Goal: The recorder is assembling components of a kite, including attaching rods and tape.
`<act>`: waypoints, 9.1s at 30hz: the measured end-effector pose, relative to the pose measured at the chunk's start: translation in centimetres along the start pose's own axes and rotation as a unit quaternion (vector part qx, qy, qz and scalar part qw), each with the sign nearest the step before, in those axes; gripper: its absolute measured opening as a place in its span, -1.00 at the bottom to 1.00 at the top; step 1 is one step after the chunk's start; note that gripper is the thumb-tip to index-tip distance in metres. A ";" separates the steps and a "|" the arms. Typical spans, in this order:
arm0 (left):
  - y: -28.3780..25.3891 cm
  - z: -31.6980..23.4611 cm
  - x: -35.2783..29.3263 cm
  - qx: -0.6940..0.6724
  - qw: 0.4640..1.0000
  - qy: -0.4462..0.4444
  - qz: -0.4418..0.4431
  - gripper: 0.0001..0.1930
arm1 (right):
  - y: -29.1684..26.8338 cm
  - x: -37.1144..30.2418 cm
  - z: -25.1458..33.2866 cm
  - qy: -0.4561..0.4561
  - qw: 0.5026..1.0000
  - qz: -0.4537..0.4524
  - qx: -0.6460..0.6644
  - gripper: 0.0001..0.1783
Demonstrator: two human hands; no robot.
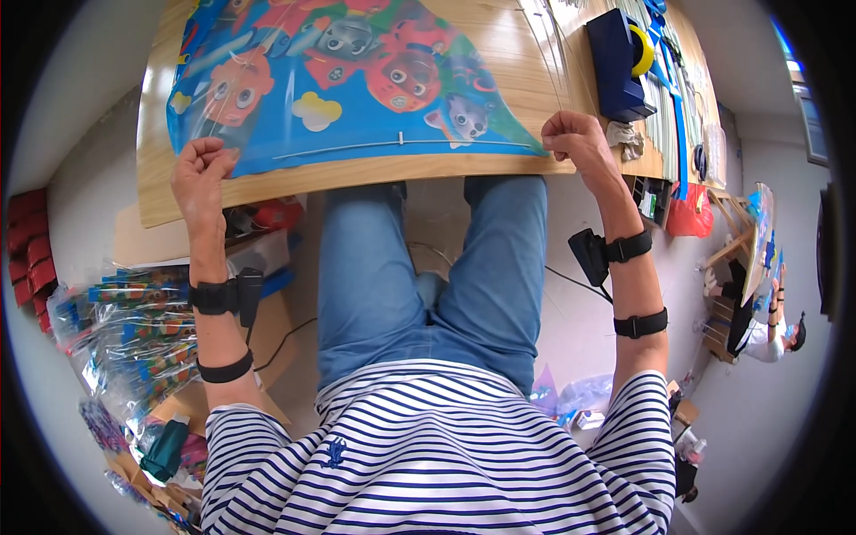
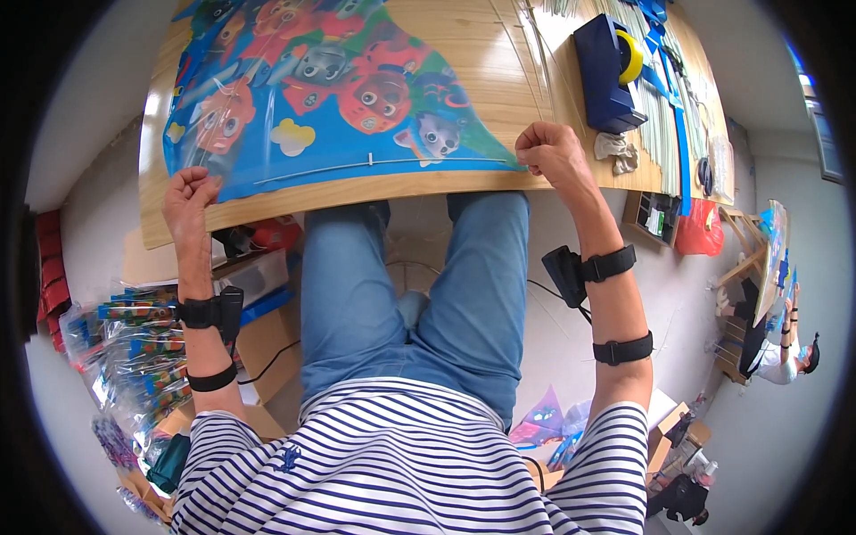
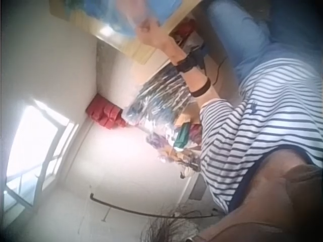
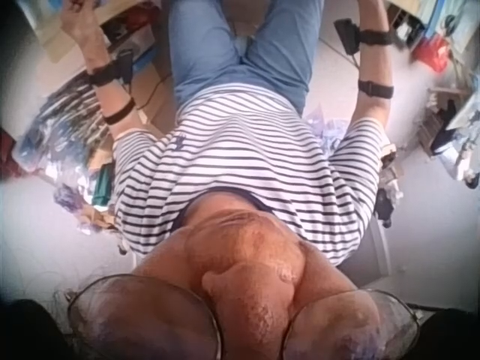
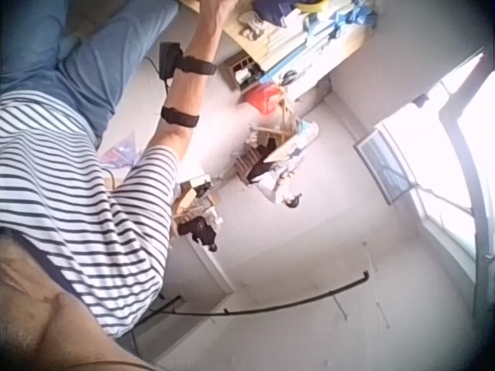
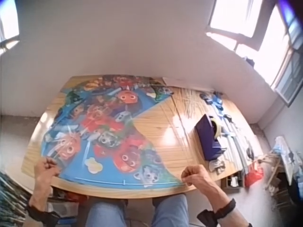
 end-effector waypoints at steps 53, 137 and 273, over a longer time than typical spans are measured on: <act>1.1 0.4 0.2 0.025 1.000 -0.011 0.008 -0.72 | 3.3 -0.1 0.5 -0.125 0.894 -0.178 -0.391 -0.75; 0.1 2.2 1.4 0.267 0.962 -0.044 0.035 -0.69 | 5.2 -3.5 2.4 -0.085 0.910 -0.262 -0.311 -0.71; 3.4 1.7 -4.8 0.596 0.774 0.181 0.113 -0.09 | 16.6 -2.6 0.0 -0.122 0.857 -0.197 -0.460 -0.07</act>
Point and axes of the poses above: each hand's wrist, its own x-axis towards the middle knuckle, its own y-axis out of the palm, z = x × y, the point moved 4 cm from there along x, towards the middle knuckle, and after that the axes turned 14 degrees about z, right-handed, at the moved point
